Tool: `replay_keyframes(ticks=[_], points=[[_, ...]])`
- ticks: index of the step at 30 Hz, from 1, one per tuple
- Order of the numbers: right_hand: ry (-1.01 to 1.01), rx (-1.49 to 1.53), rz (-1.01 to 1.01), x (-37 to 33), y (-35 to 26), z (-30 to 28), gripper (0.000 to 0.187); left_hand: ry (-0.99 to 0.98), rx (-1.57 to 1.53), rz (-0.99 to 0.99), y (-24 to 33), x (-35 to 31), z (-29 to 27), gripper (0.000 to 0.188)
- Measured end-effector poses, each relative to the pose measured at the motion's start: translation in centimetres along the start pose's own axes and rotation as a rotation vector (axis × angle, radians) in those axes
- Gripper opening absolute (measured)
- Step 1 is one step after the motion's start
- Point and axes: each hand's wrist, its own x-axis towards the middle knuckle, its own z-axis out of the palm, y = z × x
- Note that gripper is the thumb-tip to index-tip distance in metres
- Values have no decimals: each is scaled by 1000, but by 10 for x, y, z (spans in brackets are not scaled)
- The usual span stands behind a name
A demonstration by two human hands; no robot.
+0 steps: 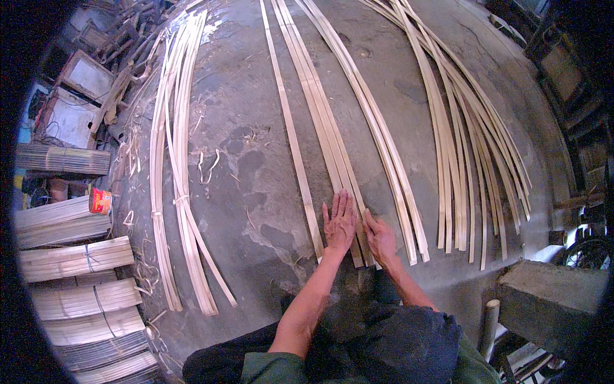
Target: The person sits on the floor and repeatedly picks up, aligns, and stacks thin wooden strips into neat bundles. They handle the strips by hand, moving them between piles and occasionally bundling them together.
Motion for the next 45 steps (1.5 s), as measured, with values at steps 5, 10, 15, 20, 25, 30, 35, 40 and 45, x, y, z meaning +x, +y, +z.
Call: replay_keyframes(ticks=[5,10,15,20,25,30,35,40,45], points=[[-38,-39,0,3,-5,-3,38,1,-50,-12,-1,0,-2,54],[-58,-133,-12,6,-2,-2,37,-45,-16,-15,4,3,-7,54],[-82,-87,-2,12,-14,-10,36,-34,11,-18,1,1,-3,53],[-45,-12,9,10,-23,-14,37,3,-68,-16,0,-1,-4,52],[96,227,-111,-2,-20,-5,39,-13,-15,-21,-3,0,-2,52],[132,290,-106,-6,-24,-5,39,-17,-22,-30,1,-1,-6,52],[167,260,-129,-1,-6,3,40,-13,-51,-37,1,-1,-3,52],[74,227,-99,3,-4,-5,38,-23,-49,-30,0,-1,-4,53],[17,78,-59,-1,-1,-4,41,-10,-73,-32,1,-3,-5,55]])
